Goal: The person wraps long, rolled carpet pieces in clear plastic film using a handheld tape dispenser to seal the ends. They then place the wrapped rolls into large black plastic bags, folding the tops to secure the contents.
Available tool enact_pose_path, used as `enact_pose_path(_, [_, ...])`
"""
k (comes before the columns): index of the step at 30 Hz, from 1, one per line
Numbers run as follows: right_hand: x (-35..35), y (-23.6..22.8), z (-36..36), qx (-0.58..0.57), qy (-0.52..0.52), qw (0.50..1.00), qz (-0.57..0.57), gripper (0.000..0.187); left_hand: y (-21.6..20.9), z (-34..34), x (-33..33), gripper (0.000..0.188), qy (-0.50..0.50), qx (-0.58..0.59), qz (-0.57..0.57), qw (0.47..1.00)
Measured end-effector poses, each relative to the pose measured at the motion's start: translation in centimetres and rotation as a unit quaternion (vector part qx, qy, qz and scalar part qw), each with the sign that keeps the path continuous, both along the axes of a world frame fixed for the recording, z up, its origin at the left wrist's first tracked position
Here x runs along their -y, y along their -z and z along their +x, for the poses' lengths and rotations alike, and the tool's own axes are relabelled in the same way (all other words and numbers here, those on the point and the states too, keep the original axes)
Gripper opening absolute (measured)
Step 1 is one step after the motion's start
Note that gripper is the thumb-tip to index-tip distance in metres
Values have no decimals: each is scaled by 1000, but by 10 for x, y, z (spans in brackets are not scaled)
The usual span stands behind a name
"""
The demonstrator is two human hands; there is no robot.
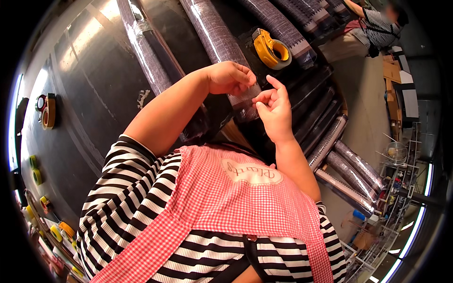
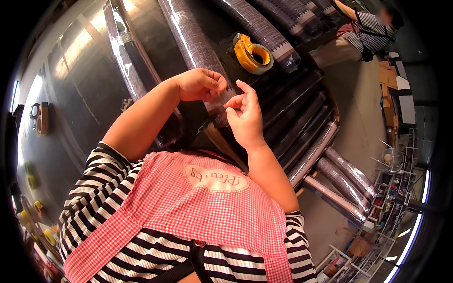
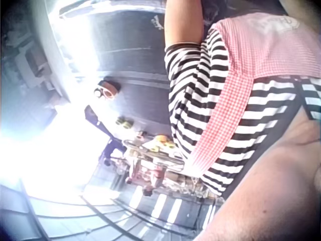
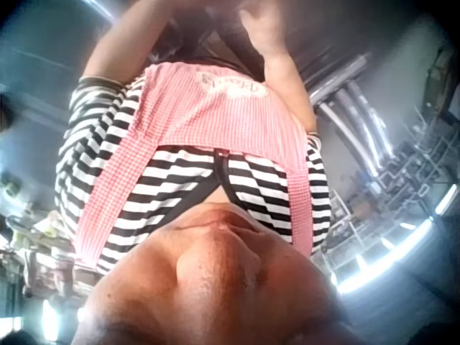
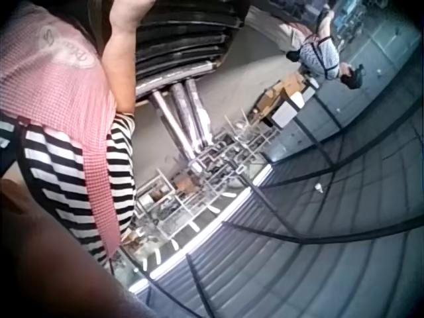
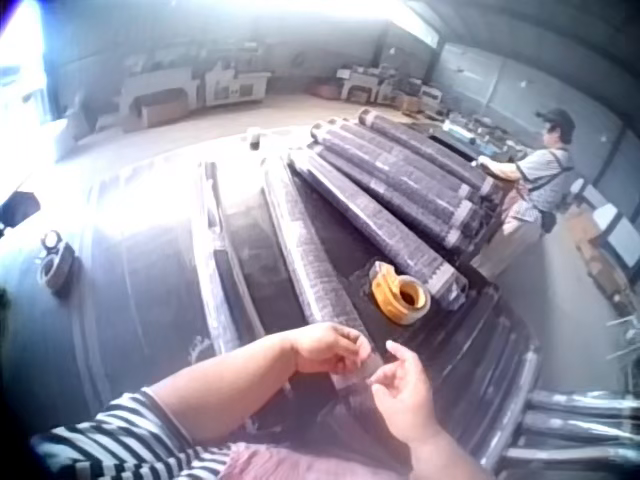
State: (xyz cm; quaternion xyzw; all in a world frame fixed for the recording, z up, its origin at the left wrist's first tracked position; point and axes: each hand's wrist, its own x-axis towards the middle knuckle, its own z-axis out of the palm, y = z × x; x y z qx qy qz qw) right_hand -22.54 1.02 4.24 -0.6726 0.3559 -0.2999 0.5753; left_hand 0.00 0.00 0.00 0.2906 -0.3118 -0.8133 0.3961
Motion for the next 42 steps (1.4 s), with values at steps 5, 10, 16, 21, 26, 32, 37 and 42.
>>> enact_pose_path(5, [-2, -4, 6, 51, 8, 997, 52, 62, 1, 2, 0, 5, 1, -22, 12, 1000])
enact_pose_path(10, [1, 12, -10, 168, -2, 979, 119, 61, 3, -4, 6, 12, 0, -12, 7, 1000])
enact_pose_path(16, [-3, 14, -34, 167, -21, 978, 125, 61, -12, -10, -2, 24, 6, 53, 23, 998])
enact_pose_path(21, [-8, -1, -23, 92, -16, 986, 139, 63, -6, -2, -3, 14, -10, 72, 3, 997])
enact_pose_path(26, [-8, 2, -3, 4, 4, 995, 102, 66, -7, -2, -8, 12, -29, 65, -7, 997])
enact_pose_path(32, [2, 7, 3, -118, 10, 993, -15, 67, -21, 0, -9, 12, -42, 251, -146, 956])
enact_pose_path(37, [2, -3, 6, -160, -6, 986, -42, 65, -19, -2, -11, 13, -89, 324, -198, 921])
enact_pose_path(42, [10, -14, 4, -227, -41, 972, -38, 61, -17, -14, -15, 11, -143, 331, -170, 917])
